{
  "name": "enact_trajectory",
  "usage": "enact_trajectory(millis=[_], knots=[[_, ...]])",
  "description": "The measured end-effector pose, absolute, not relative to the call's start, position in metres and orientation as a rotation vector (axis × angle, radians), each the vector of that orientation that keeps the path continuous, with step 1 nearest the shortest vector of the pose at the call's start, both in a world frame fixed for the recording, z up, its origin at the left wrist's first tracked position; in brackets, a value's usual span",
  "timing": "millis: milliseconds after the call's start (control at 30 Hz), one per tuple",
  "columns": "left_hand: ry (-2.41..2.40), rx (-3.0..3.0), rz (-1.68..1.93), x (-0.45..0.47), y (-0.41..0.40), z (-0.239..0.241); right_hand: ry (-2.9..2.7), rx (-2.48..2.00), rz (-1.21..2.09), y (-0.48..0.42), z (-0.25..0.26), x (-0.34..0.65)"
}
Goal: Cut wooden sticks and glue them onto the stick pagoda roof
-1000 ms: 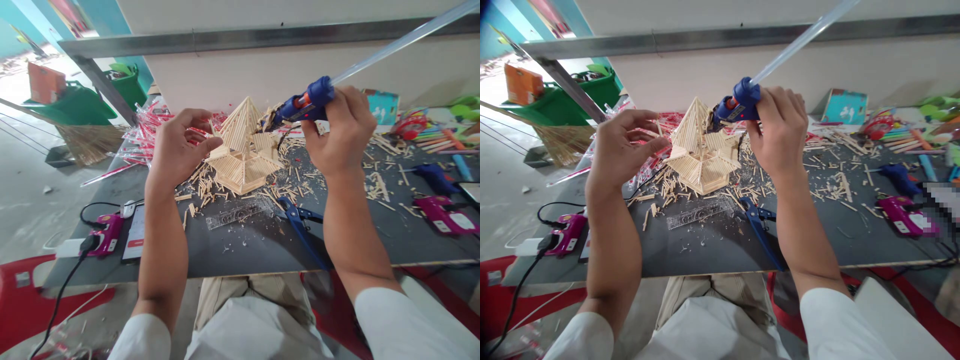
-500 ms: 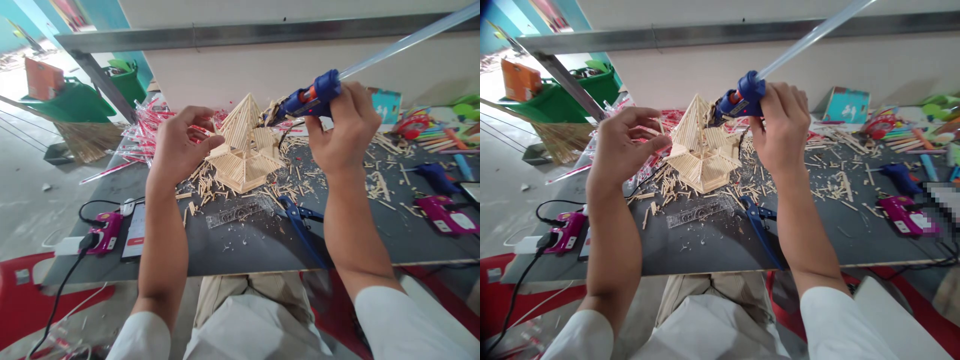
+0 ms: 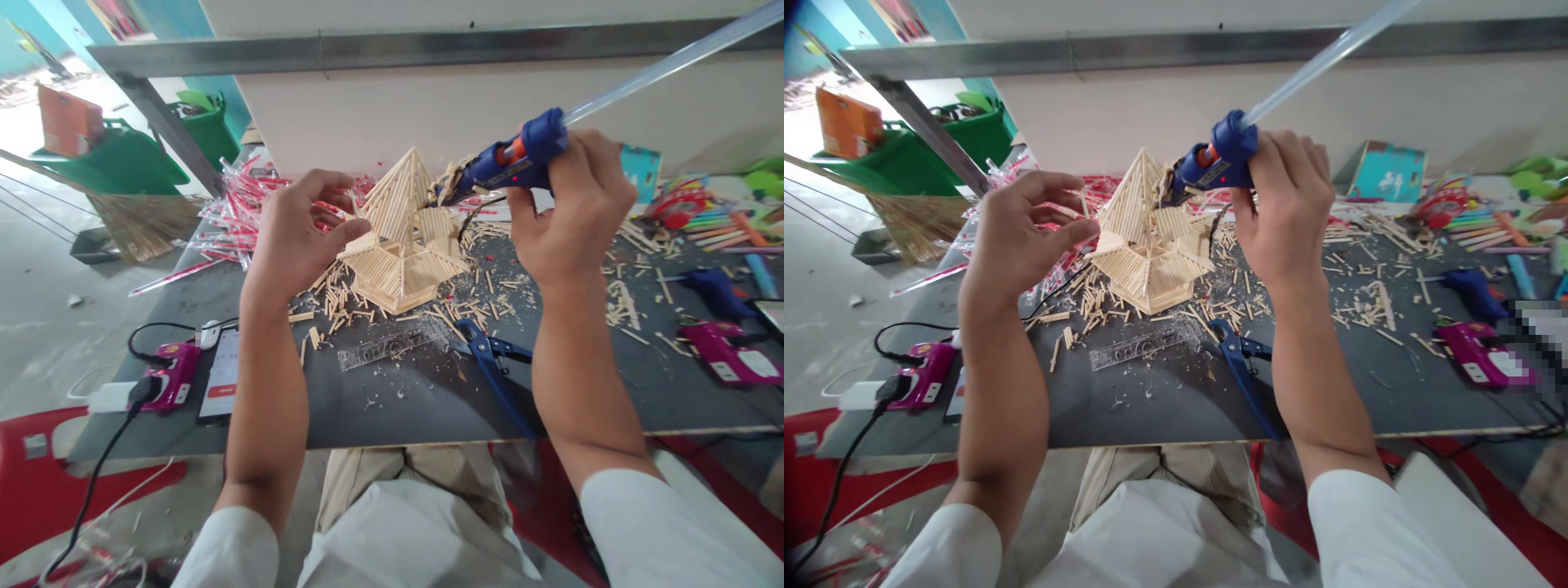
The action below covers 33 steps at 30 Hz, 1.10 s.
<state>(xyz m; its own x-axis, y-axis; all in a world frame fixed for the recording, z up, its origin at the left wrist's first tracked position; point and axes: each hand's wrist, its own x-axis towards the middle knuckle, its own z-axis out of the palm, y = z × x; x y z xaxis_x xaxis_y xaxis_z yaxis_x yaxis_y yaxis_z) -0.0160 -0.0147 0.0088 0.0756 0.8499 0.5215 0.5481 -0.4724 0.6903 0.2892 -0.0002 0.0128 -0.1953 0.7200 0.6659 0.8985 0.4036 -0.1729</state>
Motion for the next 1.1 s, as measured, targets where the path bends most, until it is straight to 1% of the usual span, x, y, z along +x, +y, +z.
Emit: enact_trajectory(millis=[100, 333, 533, 733, 1100], knots=[[1.402, 2.041, 1.357, -0.016, -0.014, 0.009, -2.0, -1.446, -0.337, -0.002, 0.015, 0.29], [1.452, 2.028, 1.274, -0.017, -0.018, 0.011, -1.96, -1.396, -0.441, -0.001, 0.013, 0.289], [1.449, 2.033, 1.286, -0.018, -0.016, 0.009, -1.953, -1.428, -0.472, 0.001, 0.013, 0.289], [1.442, 2.042, 1.248, -0.02, -0.014, 0.007, -2.018, -1.422, -0.385, -0.006, 0.021, 0.292], [1.418, 2.069, 1.334, -0.018, -0.013, 0.005, -2.054, -1.489, -0.288, -0.009, 0.026, 0.29]])
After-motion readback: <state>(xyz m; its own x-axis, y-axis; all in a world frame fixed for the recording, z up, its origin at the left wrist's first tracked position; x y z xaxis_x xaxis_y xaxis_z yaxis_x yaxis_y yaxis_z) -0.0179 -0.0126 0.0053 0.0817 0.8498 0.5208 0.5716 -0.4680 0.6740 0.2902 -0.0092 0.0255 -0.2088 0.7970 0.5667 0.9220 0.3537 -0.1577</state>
